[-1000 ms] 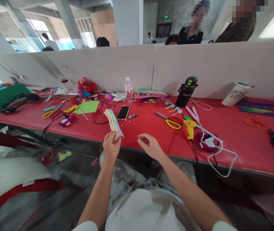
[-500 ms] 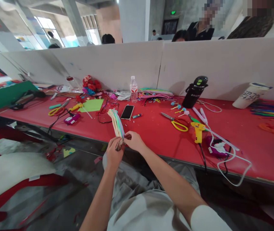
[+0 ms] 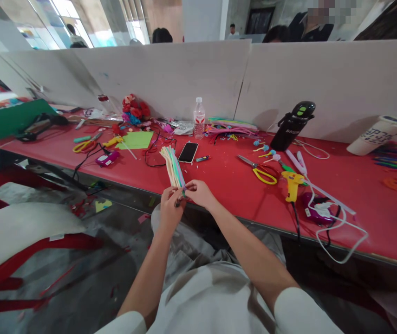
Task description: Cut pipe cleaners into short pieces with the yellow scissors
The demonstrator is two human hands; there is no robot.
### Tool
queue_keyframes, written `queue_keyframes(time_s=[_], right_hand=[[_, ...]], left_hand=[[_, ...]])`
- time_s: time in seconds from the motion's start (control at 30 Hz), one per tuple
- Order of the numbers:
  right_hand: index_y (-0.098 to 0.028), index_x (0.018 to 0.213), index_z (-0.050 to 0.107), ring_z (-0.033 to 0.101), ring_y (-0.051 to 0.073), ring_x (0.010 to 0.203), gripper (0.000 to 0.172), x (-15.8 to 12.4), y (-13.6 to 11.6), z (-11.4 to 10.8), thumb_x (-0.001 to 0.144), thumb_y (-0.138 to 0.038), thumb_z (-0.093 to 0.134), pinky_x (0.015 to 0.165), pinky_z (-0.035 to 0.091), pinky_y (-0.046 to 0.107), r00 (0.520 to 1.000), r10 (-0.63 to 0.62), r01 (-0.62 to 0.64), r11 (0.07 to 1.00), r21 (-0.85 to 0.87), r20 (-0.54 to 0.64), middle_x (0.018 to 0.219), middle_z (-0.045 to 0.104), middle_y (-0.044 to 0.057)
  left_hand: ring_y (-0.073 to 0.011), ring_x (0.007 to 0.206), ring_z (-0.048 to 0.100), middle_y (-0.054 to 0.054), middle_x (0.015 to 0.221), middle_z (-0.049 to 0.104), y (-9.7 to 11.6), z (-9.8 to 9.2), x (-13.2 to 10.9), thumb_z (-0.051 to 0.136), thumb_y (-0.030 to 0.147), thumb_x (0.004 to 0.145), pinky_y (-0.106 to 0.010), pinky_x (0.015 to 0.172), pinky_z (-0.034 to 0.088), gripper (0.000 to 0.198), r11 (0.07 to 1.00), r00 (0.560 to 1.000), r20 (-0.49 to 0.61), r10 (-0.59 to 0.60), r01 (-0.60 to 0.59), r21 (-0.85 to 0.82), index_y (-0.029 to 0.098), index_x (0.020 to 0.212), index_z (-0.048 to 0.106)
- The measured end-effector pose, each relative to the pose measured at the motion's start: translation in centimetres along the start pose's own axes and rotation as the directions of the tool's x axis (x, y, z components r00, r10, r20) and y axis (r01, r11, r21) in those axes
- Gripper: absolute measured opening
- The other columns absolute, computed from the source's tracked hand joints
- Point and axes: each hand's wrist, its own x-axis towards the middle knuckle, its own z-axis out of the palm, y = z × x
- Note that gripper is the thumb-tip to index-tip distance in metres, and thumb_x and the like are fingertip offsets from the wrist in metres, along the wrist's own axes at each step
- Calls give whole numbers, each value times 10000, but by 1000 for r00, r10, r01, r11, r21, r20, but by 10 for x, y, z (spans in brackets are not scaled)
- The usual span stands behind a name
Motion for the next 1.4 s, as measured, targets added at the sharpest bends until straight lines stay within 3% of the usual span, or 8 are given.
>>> queue_keyframes(time_s=[0.5,0.67,0.83,1.0,1.13,1.27,1.4], right_hand=[[-137,892,611,631,100,532,211,-9,-16,-17,736,-135,752,580,571,229,976,185,-207,953,221,116,652,668,1],[-123,910,626,664,110,590,179,-9,-18,-24,758,-102,717,645,593,247,962,203,-245,936,254,183,674,680,13],[-120,869,644,671,111,633,167,-11,-21,-25,737,-148,741,682,593,255,970,173,-211,946,245,169,729,694,26],[-121,815,655,640,117,606,219,-6,-22,-20,647,-143,793,580,555,225,985,126,-145,975,170,119,667,679,16],[-127,779,660,602,101,533,126,-2,-25,-22,677,-113,732,542,523,216,988,119,-130,986,108,100,599,652,-4],[-130,747,673,582,105,506,33,-3,-33,-26,721,-121,654,542,507,235,990,90,-96,994,54,108,576,641,2],[-134,727,689,594,126,536,69,-7,-36,-24,727,-134,619,563,490,244,993,13,-11,1000,-18,121,578,642,12]], left_hand=[[-207,1092,559,-82,1148,550,5,1,1,635,172,776,-348,997,466,377,1000,1000,-9,-17,17,25,226,1149,652],[-222,1101,545,-90,1174,538,6,1,1,664,208,752,-360,1011,449,416,997,1000,23,-15,13,75,213,1167,645],[-220,1095,537,-93,1196,522,6,-1,-1,639,214,773,-369,1007,444,409,996,999,38,6,-10,85,226,1181,643],[-222,1097,524,-96,1201,510,5,-2,-2,603,189,796,-386,997,442,431,994,998,64,21,-28,105,252,1222,623],[-221,1097,520,-98,1208,509,9,-4,-2,593,207,812,-382,996,441,425,993,997,73,9,-18,119,260,1233,618],[-223,1081,532,-103,1200,512,17,-5,-1,630,307,814,-361,973,456,403,994,999,35,-25,21,108,248,1212,626],[-217,1033,553,-102,1157,525,16,0,1,647,374,809,-351,923,482,365,995,997,-35,-64,67,81,220,1140,651]])
